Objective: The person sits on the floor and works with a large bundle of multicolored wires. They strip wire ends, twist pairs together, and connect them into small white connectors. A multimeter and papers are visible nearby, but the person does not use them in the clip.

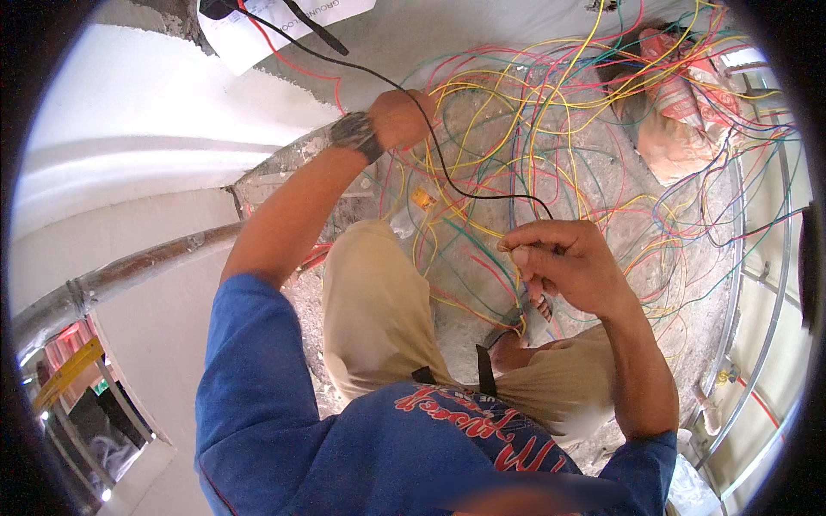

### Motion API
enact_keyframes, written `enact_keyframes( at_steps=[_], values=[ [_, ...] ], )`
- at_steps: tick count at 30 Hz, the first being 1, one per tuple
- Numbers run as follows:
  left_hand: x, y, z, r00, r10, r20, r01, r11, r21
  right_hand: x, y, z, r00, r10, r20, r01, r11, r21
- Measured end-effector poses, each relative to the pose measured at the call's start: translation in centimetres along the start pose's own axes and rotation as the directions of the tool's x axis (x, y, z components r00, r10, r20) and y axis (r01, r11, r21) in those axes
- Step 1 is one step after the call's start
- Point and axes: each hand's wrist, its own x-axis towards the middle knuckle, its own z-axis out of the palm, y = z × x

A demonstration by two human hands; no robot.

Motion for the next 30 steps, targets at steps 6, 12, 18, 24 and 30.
enact_keyframes(
  at_steps=[6, 12, 18, 24, 30],
  values=[
    [-13.5, 2.1, -6.2, 0.923, -0.285, -0.257, 0.115, 0.845, -0.522, 0.8, 0.4, -0.8, 0.998, -0.058, -0.019, 0.057, 0.998, -0.023],
    [-28.7, 5.3, -5.1, 0.897, -0.255, -0.362, -0.004, 0.813, -0.583, 0.3, 0.9, -1.4, 0.999, -0.003, -0.044, 0.008, 0.996, 0.093],
    [-37.7, 6.6, -2.6, 0.978, -0.080, -0.193, -0.009, 0.905, -0.426, 1.3, 0.8, -1.4, 0.999, -0.043, 0.018, 0.043, 0.998, 0.044],
    [-33.7, 6.8, -3.6, 0.941, -0.320, -0.114, 0.183, 0.760, -0.624, 2.9, 0.2, 0.2, 0.996, -0.011, 0.088, 0.011, 1.000, 0.000],
    [-26.0, 8.9, -3.4, 0.921, -0.363, -0.141, 0.292, 0.883, -0.368, 3.4, 0.5, 1.3, 0.998, 0.022, 0.058, -0.027, 0.997, 0.074]
  ],
)
